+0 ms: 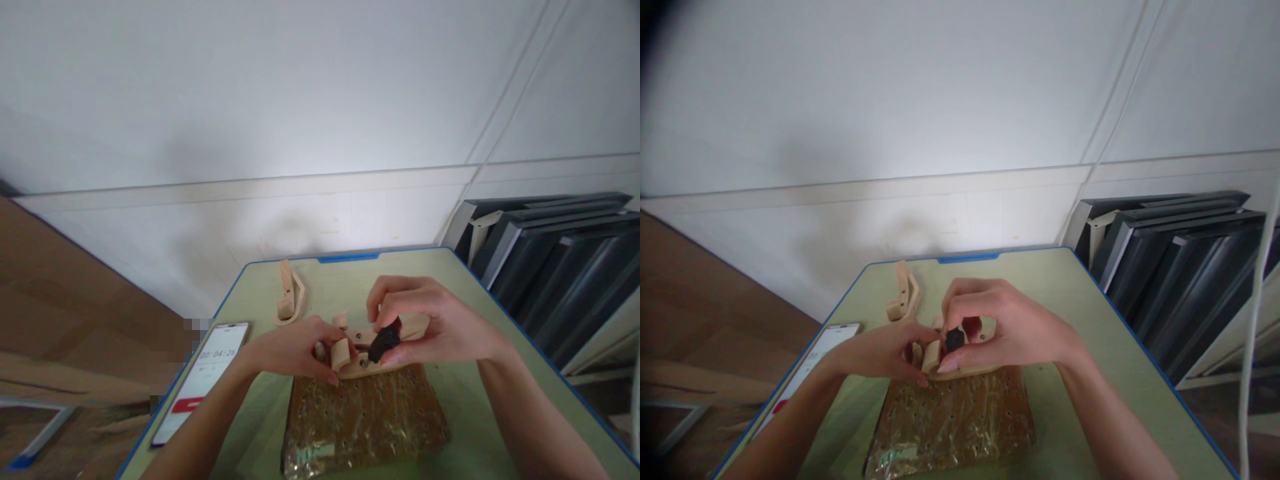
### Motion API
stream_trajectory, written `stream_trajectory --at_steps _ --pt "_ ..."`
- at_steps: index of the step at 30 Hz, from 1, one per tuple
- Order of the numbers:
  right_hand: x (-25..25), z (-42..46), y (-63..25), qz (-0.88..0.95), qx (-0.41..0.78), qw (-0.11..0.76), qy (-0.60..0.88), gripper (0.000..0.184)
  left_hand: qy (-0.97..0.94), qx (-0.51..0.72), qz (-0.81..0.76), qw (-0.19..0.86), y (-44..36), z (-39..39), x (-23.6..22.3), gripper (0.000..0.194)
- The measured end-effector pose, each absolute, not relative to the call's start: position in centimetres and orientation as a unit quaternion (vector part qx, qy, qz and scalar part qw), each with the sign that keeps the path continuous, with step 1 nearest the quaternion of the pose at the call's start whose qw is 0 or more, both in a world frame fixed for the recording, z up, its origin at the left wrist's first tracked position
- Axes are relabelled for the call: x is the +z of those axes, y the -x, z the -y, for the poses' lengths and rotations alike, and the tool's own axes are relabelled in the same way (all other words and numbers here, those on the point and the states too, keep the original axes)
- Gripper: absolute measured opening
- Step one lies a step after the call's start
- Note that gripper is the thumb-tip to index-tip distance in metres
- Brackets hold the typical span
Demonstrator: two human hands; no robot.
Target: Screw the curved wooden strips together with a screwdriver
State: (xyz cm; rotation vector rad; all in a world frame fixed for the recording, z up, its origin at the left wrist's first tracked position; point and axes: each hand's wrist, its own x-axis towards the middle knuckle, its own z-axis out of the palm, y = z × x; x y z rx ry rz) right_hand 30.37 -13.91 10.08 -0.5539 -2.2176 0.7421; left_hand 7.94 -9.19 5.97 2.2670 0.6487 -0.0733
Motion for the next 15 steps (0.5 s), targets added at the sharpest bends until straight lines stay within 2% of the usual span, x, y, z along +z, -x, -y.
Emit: stream_trajectory --at_steps 8,13,15 --pt "9.95 13.92 -29.95 0.868 0.255 0.349 0.246 0.025 -0.887 -0.028 -0.259 0.381 -8.01 9.25 5.97 0.023" --pt "10.11 13.95 -29.91 0.873 0.256 0.332 0.249 0.011 -0.886 -0.034 -0.26 0.383 -8.0 9.21 5.95 0.027" --pt "10.12 13.91 -29.95 0.875 0.267 0.33 0.232 0.012 -0.885 -0.04 -0.263 0.383 -7.97 9.17 5.9 0.03"
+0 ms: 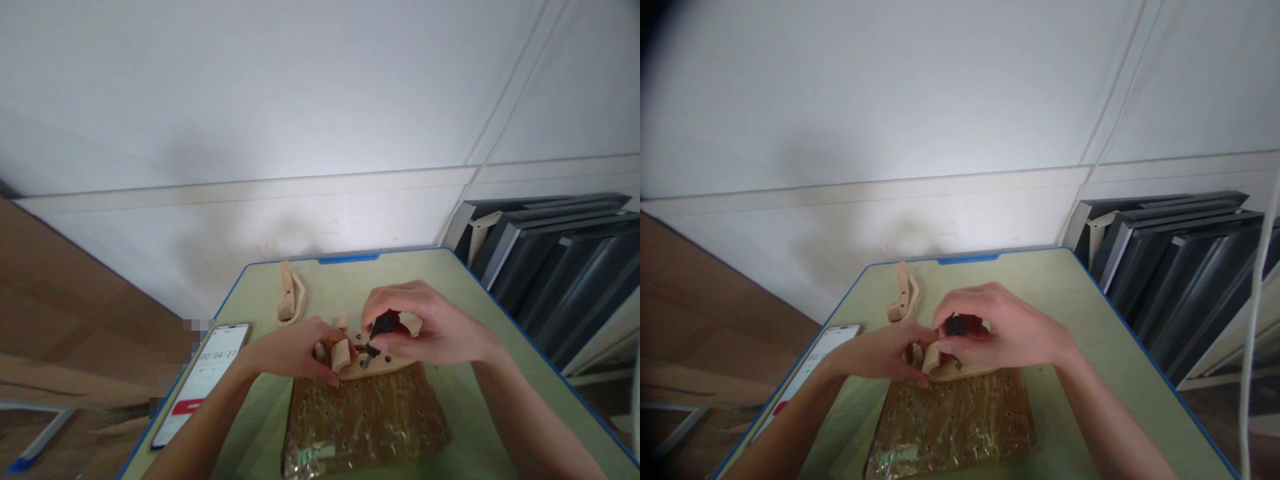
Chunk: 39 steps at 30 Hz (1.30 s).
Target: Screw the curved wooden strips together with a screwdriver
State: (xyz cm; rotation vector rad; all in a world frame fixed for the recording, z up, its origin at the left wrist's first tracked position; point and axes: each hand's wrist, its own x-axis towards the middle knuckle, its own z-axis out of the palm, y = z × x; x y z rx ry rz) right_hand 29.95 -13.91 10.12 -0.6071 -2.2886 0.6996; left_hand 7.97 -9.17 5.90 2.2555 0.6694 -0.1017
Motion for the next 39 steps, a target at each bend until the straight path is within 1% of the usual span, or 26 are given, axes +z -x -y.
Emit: stream_trajectory --at_steps 3,7,12,18,24,39 --pt "10.2 13.9 -30.1 0.879 0.298 0.319 0.192 0.018 -0.883 -0.037 -0.262 0.387 -7.9 9.1 5.8 0.032" --pt "10.7 13.9 -30.6 0.885 0.352 0.271 0.139 0.024 -0.883 -0.031 -0.253 0.394 -7.9 9.1 5.8 0.031" --pt "11.3 14.0 -31.0 0.887 0.381 0.229 0.121 0.029 -0.884 -0.039 -0.247 0.395 -7.8 8.9 5.6 0.028" --pt "11.1 13.8 -30.8 0.881 0.371 0.264 0.128 0.027 -0.881 -0.033 -0.257 0.397 -7.8 9.1 5.5 0.032" --pt "10.7 13.7 -30.7 0.879 0.356 0.283 0.139 0.024 -0.877 -0.033 -0.261 0.402 -7.8 9.0 5.6 0.031" --pt "9.7 13.7 -30.6 0.872 0.325 0.3 0.208 0.022 -0.878 -0.03 -0.268 0.395 -7.9 9.3 6.1 0.032"
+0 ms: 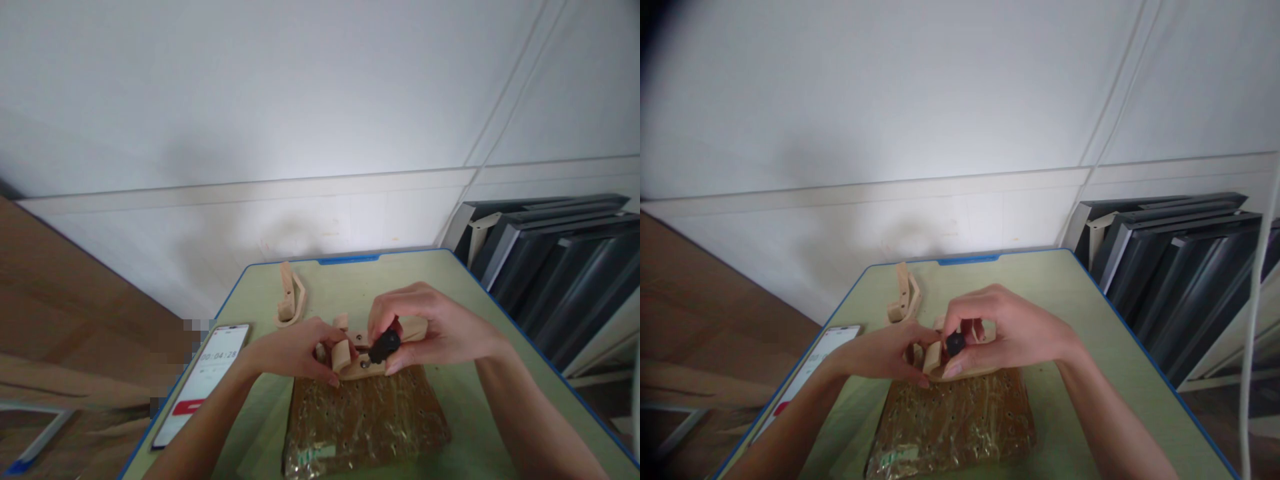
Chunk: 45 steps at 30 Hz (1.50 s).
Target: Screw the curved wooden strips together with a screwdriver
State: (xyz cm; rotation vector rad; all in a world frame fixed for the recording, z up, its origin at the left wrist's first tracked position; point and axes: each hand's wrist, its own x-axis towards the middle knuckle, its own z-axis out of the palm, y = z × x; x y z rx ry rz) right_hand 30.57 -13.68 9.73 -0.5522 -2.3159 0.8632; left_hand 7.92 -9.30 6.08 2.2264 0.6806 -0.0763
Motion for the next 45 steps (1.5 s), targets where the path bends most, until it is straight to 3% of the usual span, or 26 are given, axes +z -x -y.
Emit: stream_trajectory --at_steps 8,22,45 --pt "9.69 13.67 -30.35 0.872 0.317 0.328 0.178 0.019 -0.874 -0.035 -0.263 0.407 -7.87 9.24 5.91 0.028" --pt "10.06 13.86 -29.87 0.894 0.331 0.232 0.193 0.024 -0.877 -0.022 -0.259 0.405 -7.77 9.11 5.54 0.033" --pt "10.42 13.72 -30.11 0.894 0.302 0.226 0.24 0.018 -0.876 -0.038 -0.266 0.402 -7.83 9.13 5.73 0.034"
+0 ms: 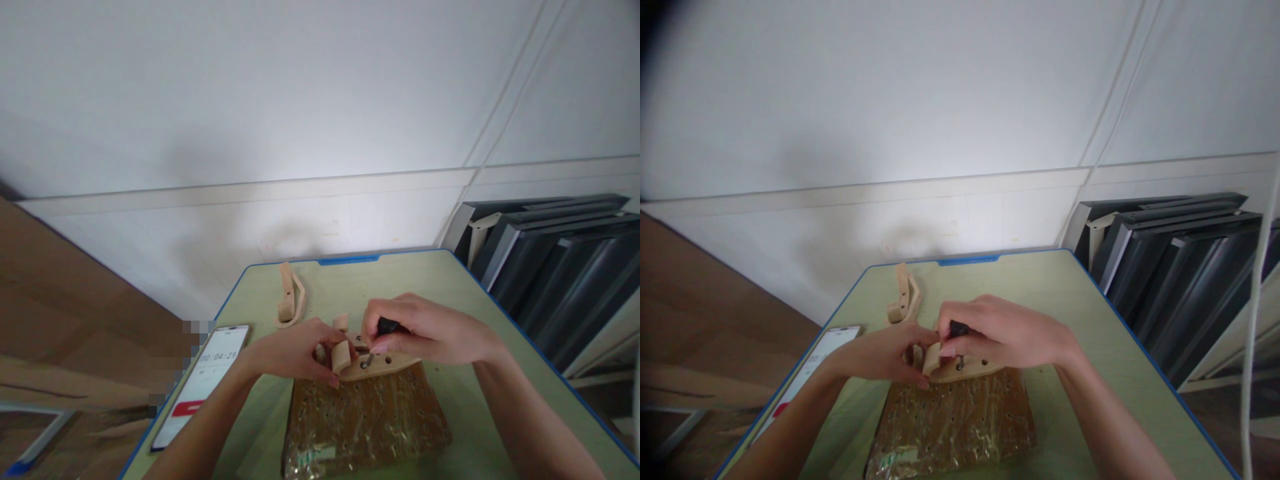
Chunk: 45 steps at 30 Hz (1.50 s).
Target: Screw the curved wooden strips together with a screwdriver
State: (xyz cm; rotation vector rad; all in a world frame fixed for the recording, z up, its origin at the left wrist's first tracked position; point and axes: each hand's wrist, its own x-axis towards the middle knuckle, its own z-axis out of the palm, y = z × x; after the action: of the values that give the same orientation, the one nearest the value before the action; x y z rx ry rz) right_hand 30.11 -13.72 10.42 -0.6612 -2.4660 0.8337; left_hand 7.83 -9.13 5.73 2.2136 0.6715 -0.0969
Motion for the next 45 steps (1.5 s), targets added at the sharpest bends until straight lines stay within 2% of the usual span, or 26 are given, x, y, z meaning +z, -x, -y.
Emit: stream_trajectory --at_steps 7,12,21,25,31,39,45 --pt "10.4 13.8 -30.2 0.889 0.315 0.227 0.241 0.017 -0.876 -0.038 -0.268 0.4 -8.0 9.3 6.0 0.028" --pt "10.4 13.6 -30.3 0.882 0.328 0.237 0.242 0.014 -0.879 -0.043 -0.268 0.392 -7.9 9.3 6.0 0.03" --pt "11.2 14.0 -30.9 0.851 0.436 0.207 0.209 0.024 -0.883 -0.043 -0.265 0.386 -7.8 9.2 5.7 0.035" --pt "11.3 14.1 -31.0 0.844 0.448 0.2 0.214 0.025 -0.885 -0.042 -0.261 0.383 -7.8 9.2 5.7 0.035" --pt "11.1 14.1 -30.9 0.861 0.415 0.198 0.22 0.023 -0.882 -0.036 -0.263 0.39 -7.7 9.2 5.6 0.03" --pt "10.5 13.6 -30.7 0.879 0.282 0.275 0.269 0.021 -0.879 -0.033 -0.26 0.399 -7.9 9.3 6.0 0.027" --pt "10.4 13.8 -30.6 0.892 0.249 0.291 0.239 0.013 -0.88 -0.023 -0.269 0.39 -7.9 9.4 5.9 0.028"
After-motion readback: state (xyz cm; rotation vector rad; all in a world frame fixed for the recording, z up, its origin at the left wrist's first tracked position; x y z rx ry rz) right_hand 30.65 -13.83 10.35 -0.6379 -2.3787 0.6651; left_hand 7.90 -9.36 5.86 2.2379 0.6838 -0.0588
